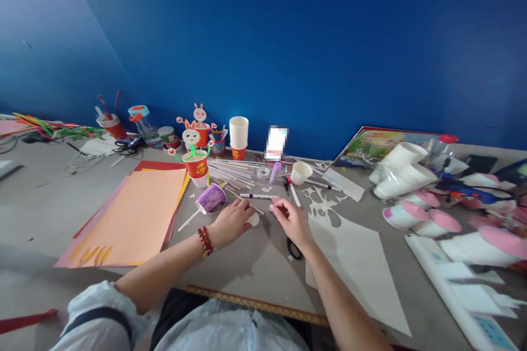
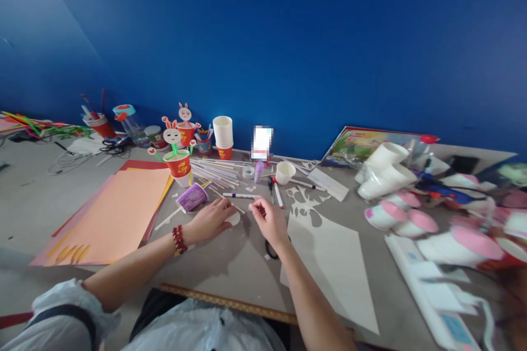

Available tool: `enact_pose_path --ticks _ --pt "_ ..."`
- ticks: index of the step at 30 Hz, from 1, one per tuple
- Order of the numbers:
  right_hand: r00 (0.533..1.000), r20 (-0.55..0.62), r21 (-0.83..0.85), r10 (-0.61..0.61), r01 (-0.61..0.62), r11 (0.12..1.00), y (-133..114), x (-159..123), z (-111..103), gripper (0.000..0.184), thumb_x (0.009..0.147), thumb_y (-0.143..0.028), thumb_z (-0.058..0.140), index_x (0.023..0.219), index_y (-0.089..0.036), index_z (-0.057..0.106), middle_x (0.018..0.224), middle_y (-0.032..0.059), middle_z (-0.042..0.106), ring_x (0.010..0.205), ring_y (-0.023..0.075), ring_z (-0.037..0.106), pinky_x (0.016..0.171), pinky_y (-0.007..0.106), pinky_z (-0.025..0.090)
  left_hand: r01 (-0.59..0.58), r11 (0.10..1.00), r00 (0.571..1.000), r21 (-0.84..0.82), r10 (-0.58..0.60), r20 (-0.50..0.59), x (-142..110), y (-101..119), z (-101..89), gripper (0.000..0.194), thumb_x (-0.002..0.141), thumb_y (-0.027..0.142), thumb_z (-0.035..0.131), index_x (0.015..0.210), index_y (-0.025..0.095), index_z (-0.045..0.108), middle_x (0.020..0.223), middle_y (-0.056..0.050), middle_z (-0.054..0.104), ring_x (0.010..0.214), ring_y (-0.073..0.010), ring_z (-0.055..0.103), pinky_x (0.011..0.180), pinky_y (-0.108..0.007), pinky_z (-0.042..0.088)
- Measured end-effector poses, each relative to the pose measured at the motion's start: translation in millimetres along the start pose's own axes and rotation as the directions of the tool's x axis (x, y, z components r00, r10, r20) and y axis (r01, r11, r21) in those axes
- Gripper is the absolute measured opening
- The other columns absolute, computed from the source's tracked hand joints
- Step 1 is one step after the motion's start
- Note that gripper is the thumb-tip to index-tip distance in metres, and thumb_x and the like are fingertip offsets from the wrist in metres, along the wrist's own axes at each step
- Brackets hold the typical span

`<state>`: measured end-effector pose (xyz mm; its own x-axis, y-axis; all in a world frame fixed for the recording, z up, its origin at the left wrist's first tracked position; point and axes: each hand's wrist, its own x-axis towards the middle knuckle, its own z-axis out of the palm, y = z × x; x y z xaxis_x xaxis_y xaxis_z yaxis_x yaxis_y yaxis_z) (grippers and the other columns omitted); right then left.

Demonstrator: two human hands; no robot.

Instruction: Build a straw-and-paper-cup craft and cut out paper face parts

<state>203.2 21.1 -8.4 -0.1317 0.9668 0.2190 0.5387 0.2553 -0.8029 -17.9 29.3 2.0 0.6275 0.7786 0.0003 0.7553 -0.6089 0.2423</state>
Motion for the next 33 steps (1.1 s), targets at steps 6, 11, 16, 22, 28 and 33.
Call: enact_pose_path --ticks 6,11,16,22,28,33 --pt "0.999 -0.028 -0.001 0.016 -0.016 1.000 6 1 -5 0.027 0.094 -0.047 0.052 0.082 -0.024 0.061 0.074 0.0025 0.070 0.064 0.0179 0.063 0.058 0.026 0.046 -0.052 0.998 0.997 -0.041 0.055 0.058 15 -7 -8.0 0.034 0.080 0.020 0.071 0.112 0.017 0.058 0.119 -0.014 0.058 0.114 -0.0309 0.057 0.096 -0.041 0.049" --pt "0.999 -0.047 0.005 0.005 -0.005 1.000 5 1 -7 0.029 0.094 -0.049 0.053 0.083 -0.024 0.062 0.076 0.0025 0.070 0.062 0.0172 0.061 0.056 0.025 0.045 -0.065 0.995 0.997 -0.077 0.068 0.040 24 -9 -9.5 0.033 0.071 0.025 0.080 0.095 0.017 0.060 0.107 -0.010 0.063 0.103 -0.0287 0.062 0.090 -0.038 0.051" --pt "0.995 -0.097 0.006 -0.003 0.004 1.000 3 0 -10 0.034 0.094 -0.053 0.053 0.081 -0.023 0.061 0.066 0.0004 0.065 0.060 0.0173 0.059 0.057 0.025 0.044 -0.006 0.995 0.992 -0.097 -0.006 -0.125 18 5 -13.3 0.005 0.092 0.021 0.055 0.094 0.018 0.058 0.094 -0.007 0.065 0.091 -0.0231 0.062 0.083 -0.034 0.050" --pt "0.985 -0.167 0.013 0.037 -0.035 0.999 3 0 -17 0.035 0.092 -0.055 0.054 0.084 -0.023 0.062 0.068 0.0009 0.065 0.065 0.0183 0.060 0.062 0.026 0.043 -0.166 0.977 0.903 -0.134 0.096 -0.419 4 12 -25.8 0.023 0.100 0.028 0.045 0.094 0.019 0.065 0.108 -0.011 0.067 0.103 -0.0251 0.059 0.094 -0.039 0.046" --pt "0.995 -0.085 0.084 0.061 -0.054 0.995 3 1 -15 0.033 0.089 -0.053 0.059 0.079 -0.022 0.063 0.069 0.0010 0.066 0.060 0.0163 0.057 0.059 0.025 0.042 0.029 0.886 0.953 -0.462 -0.164 -0.254 -7 0 -4.3 0.024 0.093 0.023 0.053 0.115 0.017 0.060 0.094 -0.005 0.071 0.080 -0.0172 0.066 0.071 -0.027 0.052" --pt "0.995 0.061 0.221 0.075 -0.087 0.971 5 0 -5 0.030 0.087 -0.048 0.063 0.078 -0.020 0.065 0.080 0.0033 0.071 0.058 0.0141 0.056 0.055 0.025 0.044 0.050 0.912 0.964 -0.408 -0.151 -0.220 -11 3 22.5 0.027 0.088 0.016 0.056 0.114 0.019 0.063 0.106 -0.007 0.073 0.092 -0.0224 0.069 0.082 -0.035 0.056"
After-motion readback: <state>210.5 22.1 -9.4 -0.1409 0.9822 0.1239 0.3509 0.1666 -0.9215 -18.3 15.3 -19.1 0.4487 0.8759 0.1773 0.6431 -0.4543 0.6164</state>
